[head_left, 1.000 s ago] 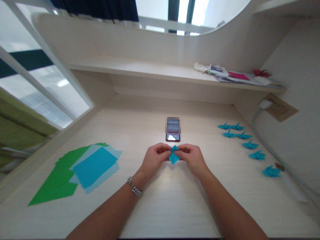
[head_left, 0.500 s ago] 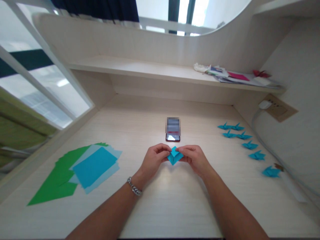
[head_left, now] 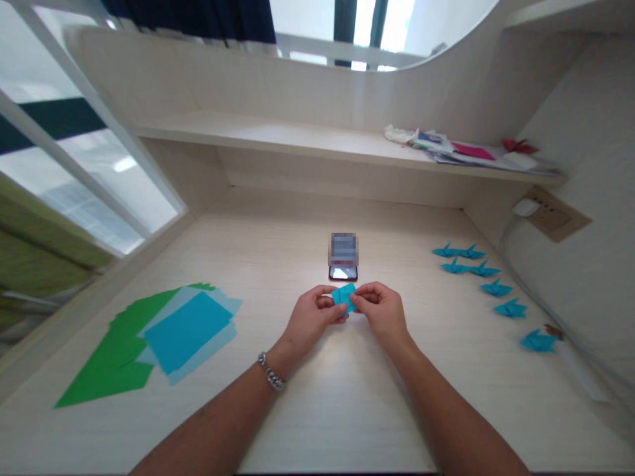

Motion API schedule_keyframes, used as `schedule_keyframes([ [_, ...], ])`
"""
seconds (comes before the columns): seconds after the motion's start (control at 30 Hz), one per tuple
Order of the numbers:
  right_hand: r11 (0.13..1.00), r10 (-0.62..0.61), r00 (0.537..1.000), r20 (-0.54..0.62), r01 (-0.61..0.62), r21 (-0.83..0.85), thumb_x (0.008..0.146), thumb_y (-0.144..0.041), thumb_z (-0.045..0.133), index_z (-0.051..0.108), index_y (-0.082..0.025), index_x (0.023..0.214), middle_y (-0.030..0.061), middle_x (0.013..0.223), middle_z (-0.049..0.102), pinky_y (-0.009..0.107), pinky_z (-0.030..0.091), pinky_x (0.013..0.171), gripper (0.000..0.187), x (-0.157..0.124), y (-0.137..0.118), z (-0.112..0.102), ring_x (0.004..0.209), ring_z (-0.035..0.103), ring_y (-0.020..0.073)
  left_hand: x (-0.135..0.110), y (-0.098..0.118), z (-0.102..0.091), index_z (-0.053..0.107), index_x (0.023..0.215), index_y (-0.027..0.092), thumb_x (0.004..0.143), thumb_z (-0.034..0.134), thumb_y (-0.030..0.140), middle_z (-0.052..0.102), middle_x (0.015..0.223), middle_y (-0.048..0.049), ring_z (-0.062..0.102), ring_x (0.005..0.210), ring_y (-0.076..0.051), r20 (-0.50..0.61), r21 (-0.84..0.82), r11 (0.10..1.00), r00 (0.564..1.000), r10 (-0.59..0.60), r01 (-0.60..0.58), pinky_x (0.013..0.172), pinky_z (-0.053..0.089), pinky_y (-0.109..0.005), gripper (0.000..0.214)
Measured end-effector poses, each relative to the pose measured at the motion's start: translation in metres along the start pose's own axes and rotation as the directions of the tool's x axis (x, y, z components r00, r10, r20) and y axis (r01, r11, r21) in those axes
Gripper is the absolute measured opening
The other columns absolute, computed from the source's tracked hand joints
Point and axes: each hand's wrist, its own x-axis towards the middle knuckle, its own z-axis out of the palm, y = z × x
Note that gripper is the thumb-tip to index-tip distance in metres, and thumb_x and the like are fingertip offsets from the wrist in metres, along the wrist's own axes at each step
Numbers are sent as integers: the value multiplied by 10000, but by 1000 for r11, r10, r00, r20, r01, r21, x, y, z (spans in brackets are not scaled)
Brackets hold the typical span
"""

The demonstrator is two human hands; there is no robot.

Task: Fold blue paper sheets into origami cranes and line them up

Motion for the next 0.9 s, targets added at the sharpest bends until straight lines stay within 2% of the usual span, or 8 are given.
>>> schedule_keyframes([
  [0.1,1000,-25,999,-38,25,-3,602,-335,787,648,-150,727,31,642,691,313,562,592,263,0,0,1,598,654,177,1,1,-2,585,1043,99,637,791,180,681,704,-37,655,640,-150,15,-16,1000,1000,18,-17,676,563,-310,462],
  [0.23,999,-42,996,-74,41,-13,607,-350,785,649,-150,732,28,635,689,308,568,581,272,0,-1,1,604,662,183,1,4,-4,571,1121,93,635,788,160,716,842,-105,682,736,-194,76,-55,998,996,37,-33,730,564,-348,536],
  [0.33,999,-45,995,-88,44,-10,614,-344,781,650,-150,741,26,638,691,302,569,576,266,-1,-2,1,605,665,181,0,5,-3,572,1124,99,692,753,212,715,896,-126,688,769,-209,67,-93,995,997,34,-28,746,561,-360,482],
  [0.43,999,-47,994,-96,47,-1,622,-334,776,649,-151,742,24,642,690,296,567,582,253,-2,-2,3,607,662,175,-1,4,0,578,1096,103,723,732,258,713,816,-97,682,681,-181,24,-38,999,1000,16,-15,694,564,-337,432],
  [0.57,999,-28,995,-100,31,28,625,-311,778,646,-149,736,20,633,685,291,564,581,236,-3,0,4,592,652,163,-1,3,2,606,1023,82,666,774,218,677,663,-48,642,577,-150,37,57,998,999,31,-33,606,549,-286,417],
  [0.7,996,20,995,-93,-12,91,614,-303,787,639,-153,742,16,627,682,298,563,577,247,-2,2,2,586,650,163,-1,6,1,626,1020,75,661,771,204,691,717,-77,646,613,-156,85,44,999,996,26,-29,631,548,-297,408],
  [0.8,996,6,996,-87,2,91,624,-303,780,637,-155,753,19,642,681,300,556,590,243,-1,4,2,603,649,164,-2,7,0,638,1016,83,683,753,204,701,780,-93,649,642,-154,110,40,999,994,29,-33,663,548,-302,372],
  [0.9,997,-2,998,-67,7,79,630,-306,774,629,-154,754,18,640,674,293,543,589,244,-2,5,3,600,639,159,-1,6,-1,648,984,98,701,741,227,704,857,-104,659,720,-170,79,39,997,995,57,-60,714,551,-323,325],
])
